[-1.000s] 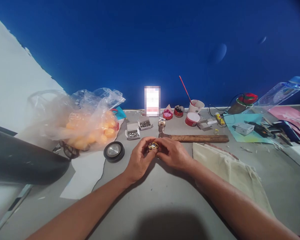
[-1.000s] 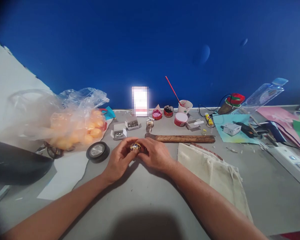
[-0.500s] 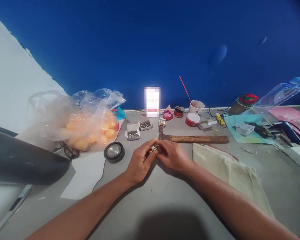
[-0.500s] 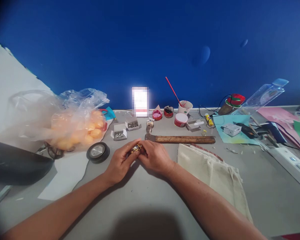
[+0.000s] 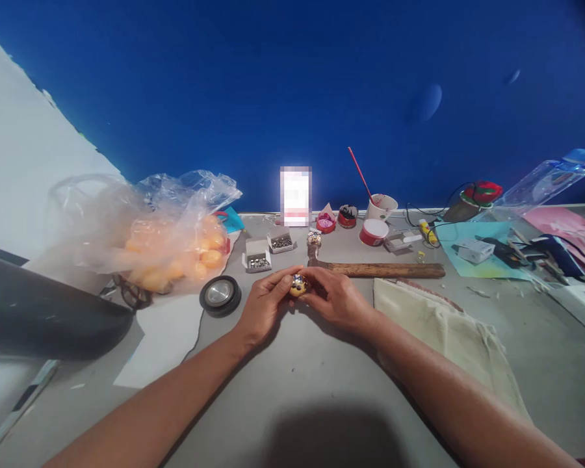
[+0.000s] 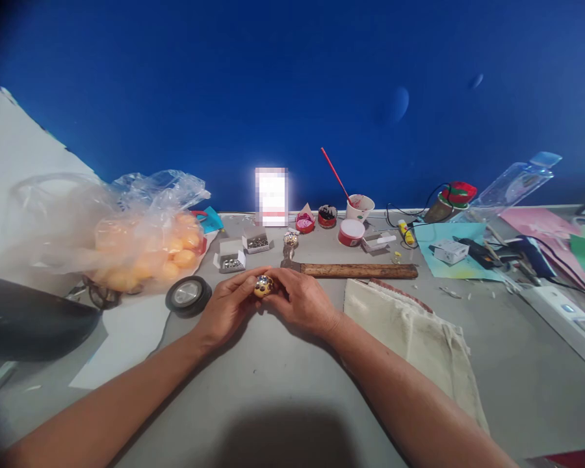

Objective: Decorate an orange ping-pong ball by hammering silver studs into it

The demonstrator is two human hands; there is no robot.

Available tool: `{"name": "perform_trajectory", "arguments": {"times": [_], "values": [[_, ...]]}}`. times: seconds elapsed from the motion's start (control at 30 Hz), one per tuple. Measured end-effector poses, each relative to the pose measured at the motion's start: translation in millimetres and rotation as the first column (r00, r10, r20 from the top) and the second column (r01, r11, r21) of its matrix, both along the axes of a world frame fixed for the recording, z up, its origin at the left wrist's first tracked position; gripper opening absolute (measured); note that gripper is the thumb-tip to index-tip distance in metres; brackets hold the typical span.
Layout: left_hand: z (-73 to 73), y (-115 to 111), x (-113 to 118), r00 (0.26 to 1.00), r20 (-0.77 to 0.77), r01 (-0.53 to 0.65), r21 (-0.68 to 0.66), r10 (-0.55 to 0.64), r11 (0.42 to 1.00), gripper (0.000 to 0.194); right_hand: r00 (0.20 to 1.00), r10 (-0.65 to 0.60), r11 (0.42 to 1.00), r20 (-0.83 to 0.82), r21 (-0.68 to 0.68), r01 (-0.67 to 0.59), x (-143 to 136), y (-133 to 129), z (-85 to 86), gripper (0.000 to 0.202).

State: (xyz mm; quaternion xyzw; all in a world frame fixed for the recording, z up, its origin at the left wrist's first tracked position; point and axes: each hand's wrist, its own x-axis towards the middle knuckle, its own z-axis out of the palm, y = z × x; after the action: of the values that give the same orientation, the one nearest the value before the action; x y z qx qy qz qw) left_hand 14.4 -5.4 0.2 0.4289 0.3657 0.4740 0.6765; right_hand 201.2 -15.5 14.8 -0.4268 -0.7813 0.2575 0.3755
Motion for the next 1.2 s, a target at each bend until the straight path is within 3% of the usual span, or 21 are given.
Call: {"name": "perform_trajectory", "arguments": {"times": [0.37, 0.53, 0.73, 0.93, 1.07, 1.2], "values": [[7.4, -2.7, 1.2, 0.969, -0.219, -0.085, 0.139, 0.114, 0.987, 0.04, 1.0, 0.019, 0.998, -0.016, -0.056, -0.02, -0.2, -1.7, 4.0, 0.029], [9.2, -6.5, 2.9, 0.949, -0.283, -0.082, 0.197, 0.137, 0.977, 0.041, 0.999, -0.034, 0.996, -0.006, -0.083, 0.034, -1.2, -2.8, 8.2, 0.015], [6.6, -5.9, 3.2, 0.975, -0.202, -0.062, 0.16, 0.094, 0.985, 0.047, 0.997, -0.049, 0.99, -0.052, -0.135, 0.042, -1.0, -0.9, 6.6, 0.012], [5.1, -4.4, 1.9, 0.984, -0.162, -0.05, 0.121, 0.07, 0.991, 0.053, 0.999, -0.037, 0.995, -0.04, -0.098, 0.033, -2.3, -1.5, 2.1, 0.044], [2.0, -4.6, 2.3, 0.986, -0.156, -0.039, 0.117, 0.057, 0.992, 0.055, 0.998, -0.016, 0.998, -0.053, -0.067, 0.012, -4.4, -2.9, 3.2, 0.029], [0.3, -5.4, 3.7, 1.0, -0.004, -0.028, 0.054, 0.028, 0.998, 0.052, 0.995, -0.104, 0.986, -0.007, -0.131, 0.102, -3.8, -1.0, 3.5, 0.03]]}}
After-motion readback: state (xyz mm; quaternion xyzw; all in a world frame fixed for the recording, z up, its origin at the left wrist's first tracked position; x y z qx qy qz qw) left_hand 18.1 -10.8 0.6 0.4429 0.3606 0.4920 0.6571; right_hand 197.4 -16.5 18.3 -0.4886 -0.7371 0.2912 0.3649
